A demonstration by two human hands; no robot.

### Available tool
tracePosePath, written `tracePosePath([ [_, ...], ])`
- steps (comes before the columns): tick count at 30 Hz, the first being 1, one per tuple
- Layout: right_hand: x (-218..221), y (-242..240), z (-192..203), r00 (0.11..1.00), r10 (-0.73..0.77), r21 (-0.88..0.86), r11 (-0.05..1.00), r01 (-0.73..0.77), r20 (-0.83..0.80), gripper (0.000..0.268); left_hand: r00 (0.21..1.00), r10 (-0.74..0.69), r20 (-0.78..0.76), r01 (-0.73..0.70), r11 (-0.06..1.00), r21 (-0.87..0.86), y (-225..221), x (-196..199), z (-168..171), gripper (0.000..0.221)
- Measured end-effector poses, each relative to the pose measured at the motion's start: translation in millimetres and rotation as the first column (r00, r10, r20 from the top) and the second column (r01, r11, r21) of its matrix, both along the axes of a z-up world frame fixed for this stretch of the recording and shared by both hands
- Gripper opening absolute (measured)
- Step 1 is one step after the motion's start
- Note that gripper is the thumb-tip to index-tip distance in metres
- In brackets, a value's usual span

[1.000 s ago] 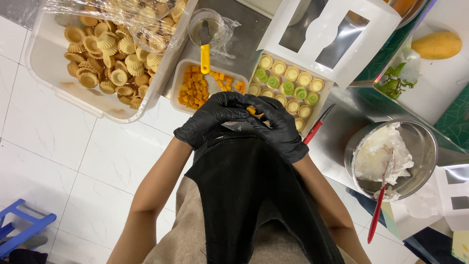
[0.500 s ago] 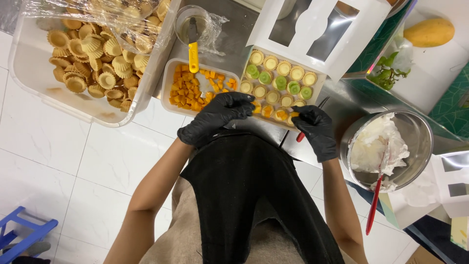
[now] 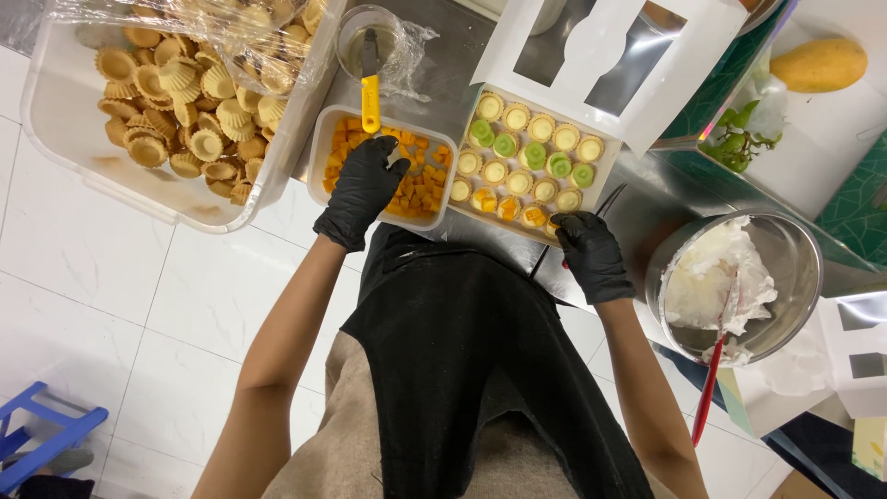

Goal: The person places fruit pieces into pre-baked tart shells arranged in a white box, first setting kiwi slices into the shells, then adding diced mango pieces, and finally placing blueberries one at a time to finish decorating the tarts.

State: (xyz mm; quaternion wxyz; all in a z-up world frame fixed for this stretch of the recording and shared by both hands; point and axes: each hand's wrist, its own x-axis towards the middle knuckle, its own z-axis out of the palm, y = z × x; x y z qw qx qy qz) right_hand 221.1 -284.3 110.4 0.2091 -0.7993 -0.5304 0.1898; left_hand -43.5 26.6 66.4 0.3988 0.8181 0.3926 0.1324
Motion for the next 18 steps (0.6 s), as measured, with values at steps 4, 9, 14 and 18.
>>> tracePosePath([
  [4,-2,1,-1,0.998,-0.047,-0.016,0.999,0.047,-0.042,0.019,0.998,-0.051,0.046,0.035,0.955,0.296,5,-7,-46,0.036],
  [9,-7,1,4,0.999,-0.045,0.013,0.999,0.045,-0.020,0.020,0.999,-0.025,-0.033,0.034,0.959,0.281,5,6,-62,0.041],
  [14,-17,13,40,0.994,-0.096,0.109,0.989,0.102,-0.056,0.027,0.989,0.033,-0.141,-0.005,0.981,0.196,4,35,-27,0.031],
  [18,-24,20,55,0.993,-0.101,0.169,0.980,0.109,-0.055,0.030,0.988,0.148,-0.050,-0.137,0.975,0.174,2,43,-27,0.028],
])
